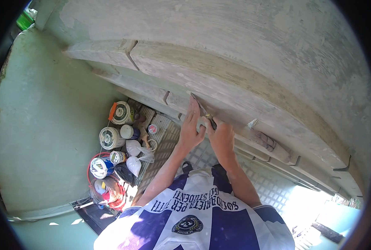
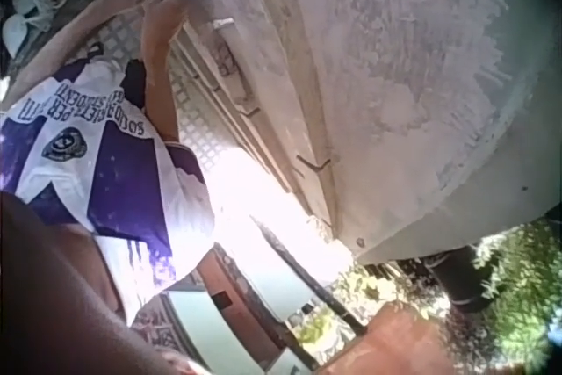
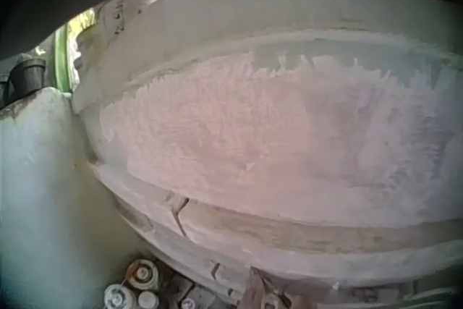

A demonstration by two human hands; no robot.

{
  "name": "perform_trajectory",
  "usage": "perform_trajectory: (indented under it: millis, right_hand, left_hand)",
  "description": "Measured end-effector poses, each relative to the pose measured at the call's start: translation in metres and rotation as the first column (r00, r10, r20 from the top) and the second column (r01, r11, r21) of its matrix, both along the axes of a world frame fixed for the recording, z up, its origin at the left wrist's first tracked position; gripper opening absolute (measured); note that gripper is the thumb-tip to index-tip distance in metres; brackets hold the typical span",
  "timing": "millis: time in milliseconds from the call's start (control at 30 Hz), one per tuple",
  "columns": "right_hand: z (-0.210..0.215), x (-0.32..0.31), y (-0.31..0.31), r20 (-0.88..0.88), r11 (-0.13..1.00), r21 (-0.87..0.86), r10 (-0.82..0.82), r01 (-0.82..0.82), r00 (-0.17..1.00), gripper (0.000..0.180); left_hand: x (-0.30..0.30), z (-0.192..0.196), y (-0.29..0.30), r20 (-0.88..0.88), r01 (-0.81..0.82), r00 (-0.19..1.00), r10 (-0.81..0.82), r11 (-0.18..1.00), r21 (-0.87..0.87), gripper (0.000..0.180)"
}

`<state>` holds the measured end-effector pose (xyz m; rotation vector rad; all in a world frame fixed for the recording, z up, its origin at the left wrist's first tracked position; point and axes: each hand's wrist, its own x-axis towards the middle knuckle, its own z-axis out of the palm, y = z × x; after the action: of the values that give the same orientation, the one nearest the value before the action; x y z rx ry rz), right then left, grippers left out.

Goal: The recorder uses a putty knife to scrape old paint and finish off a wooden beam.

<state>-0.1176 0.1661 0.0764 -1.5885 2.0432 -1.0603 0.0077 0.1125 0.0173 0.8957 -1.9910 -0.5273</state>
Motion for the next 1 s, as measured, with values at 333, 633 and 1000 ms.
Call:
perform_trajectory:
  millis: [333,633,1000]
  right_hand:
    - [-0.011,-0.003,0.018,-0.028,1.0,-0.01,-0.027,0.026,0.999,0.034]
    - [-0.005,-0.006,0.026,-0.153,0.99,0.102,-0.08,0.096,0.985,0.036]
    - [-0.013,0.004,0.011,-0.174,0.997,0.029,-0.059,0.065,0.983,0.036]
  left_hand:
    - [0.003,-0.004,0.009,-0.002,0.102,0.995,-0.102,0.994,0.027,0.086]
    - [-0.011,-0.001,0.019,0.015,0.045,0.999,-0.046,0.998,0.044,0.087]
    - [0.001,-0.004,0.009,0.118,-0.024,0.993,0.023,1.0,0.01,0.09]
